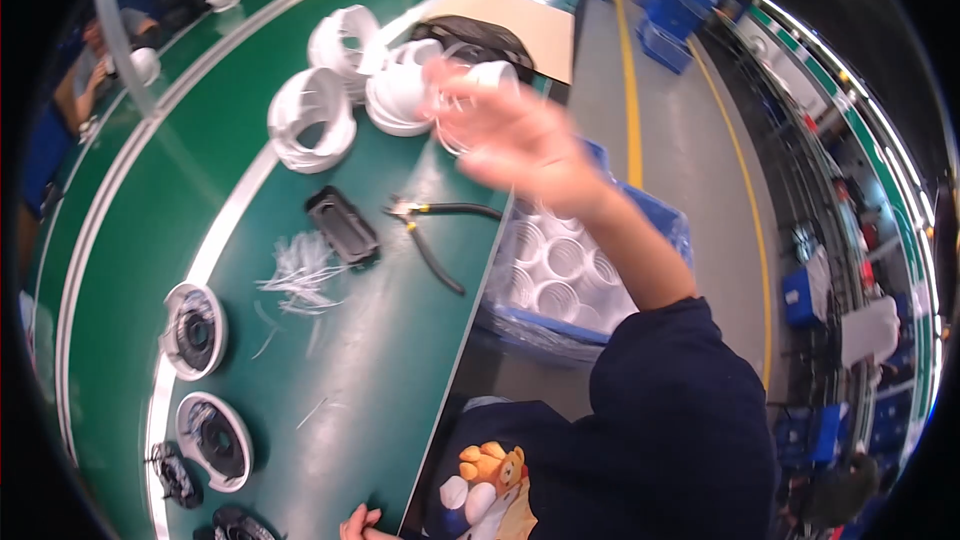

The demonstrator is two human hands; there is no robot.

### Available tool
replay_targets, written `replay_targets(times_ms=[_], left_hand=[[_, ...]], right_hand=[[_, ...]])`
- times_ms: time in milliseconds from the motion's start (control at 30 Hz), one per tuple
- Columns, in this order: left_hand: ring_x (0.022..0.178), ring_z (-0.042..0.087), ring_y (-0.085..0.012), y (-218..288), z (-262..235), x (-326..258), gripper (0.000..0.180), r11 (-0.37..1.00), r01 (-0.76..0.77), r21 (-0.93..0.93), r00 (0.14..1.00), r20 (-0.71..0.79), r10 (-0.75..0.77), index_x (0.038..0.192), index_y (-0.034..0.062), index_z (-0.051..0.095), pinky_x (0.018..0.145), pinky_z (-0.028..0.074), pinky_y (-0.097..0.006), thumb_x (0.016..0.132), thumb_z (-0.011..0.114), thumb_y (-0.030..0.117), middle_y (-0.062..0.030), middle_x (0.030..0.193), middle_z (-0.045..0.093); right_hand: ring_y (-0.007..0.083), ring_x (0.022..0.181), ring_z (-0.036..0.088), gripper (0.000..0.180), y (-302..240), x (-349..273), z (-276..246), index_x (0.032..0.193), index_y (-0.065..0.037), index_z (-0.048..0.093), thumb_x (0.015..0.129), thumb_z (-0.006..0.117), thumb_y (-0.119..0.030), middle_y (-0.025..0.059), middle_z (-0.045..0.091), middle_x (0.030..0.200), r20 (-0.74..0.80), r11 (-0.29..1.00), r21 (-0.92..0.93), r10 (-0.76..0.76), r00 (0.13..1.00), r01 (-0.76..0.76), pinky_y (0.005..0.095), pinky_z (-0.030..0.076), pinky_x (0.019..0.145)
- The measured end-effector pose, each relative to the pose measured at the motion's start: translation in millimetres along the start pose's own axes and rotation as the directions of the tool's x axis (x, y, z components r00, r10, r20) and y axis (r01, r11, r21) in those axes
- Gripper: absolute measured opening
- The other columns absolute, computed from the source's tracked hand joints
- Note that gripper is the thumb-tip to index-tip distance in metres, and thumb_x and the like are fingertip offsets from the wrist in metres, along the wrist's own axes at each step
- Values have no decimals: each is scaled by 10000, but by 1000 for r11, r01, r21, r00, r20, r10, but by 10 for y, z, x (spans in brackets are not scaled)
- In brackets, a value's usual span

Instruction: Assembling electronic internal components into circular light fixture housings on a factory production line.

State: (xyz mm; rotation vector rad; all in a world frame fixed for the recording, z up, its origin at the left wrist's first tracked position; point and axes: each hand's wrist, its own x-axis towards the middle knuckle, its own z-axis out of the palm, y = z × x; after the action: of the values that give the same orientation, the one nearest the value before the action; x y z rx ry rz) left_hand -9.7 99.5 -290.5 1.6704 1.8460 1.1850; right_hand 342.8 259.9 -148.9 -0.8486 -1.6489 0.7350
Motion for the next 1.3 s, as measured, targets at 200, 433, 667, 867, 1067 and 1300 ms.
replay_targets(times_ms=[200,433,667,867,1067,1300], left_hand=[[586,575,-212,-42,81,-41,266,1000,0,5,999,45,-1,789,-51,619,583,480,-290,687,373,-64,-142,683,604],[608,569,-208,-86,88,-93,274,994,4,108,1000,24,-6,805,-42,615,606,473,-295,684,371,-65,-129,692,602],[566,562,-209,-24,211,-17,284,976,-84,203,996,-15,89,762,12,632,556,462,-291,649,395,-95,-95,632,597],[476,501,-149,-121,204,-34,261,978,-136,156,982,-106,154,721,-39,563,475,382,-223,637,332,-127,-102,555,511],[467,500,-143,-94,232,-29,259,980,-134,148,983,-108,151,714,-29,562,458,371,-221,627,338,-125,-91,540,503],[460,501,-163,-12,238,-26,241,981,-148,123,978,-128,164,693,-24,560,462,370,-232,609,359,-124,-98,528,504]], right_hand=[[174,878,579,184,227,-1228,-1979,982,10,543,835,463,-67,104,585,982,-729,841,-496,-268,631,-216,287,458,781],[325,798,567,621,2099,-3983,-2119,833,41,574,534,699,-490,199,589,836,-676,-254,-698,543,498,-670,399,448,742],[332,932,553,588,2855,-5056,-1671,900,32,587,556,733,-423,213,584,948,-525,-306,-635,845,106,-709,384,446,823],[316,946,556,471,3063,-4765,-1417,897,4,615,622,687,-372,206,586,963,-504,-363,-651,863,22,-667,377,449,820],[342,840,584,389,2970,-4965,-1237,845,3,628,622,634,-315,211,604,852,-619,-355,-616,771,153,-703,420,458,760],[382,828,565,488,2579,-4730,-1570,976,32,507,665,664,-310,245,582,864,-750,-227,-537,569,337,-812,438,427,757]])
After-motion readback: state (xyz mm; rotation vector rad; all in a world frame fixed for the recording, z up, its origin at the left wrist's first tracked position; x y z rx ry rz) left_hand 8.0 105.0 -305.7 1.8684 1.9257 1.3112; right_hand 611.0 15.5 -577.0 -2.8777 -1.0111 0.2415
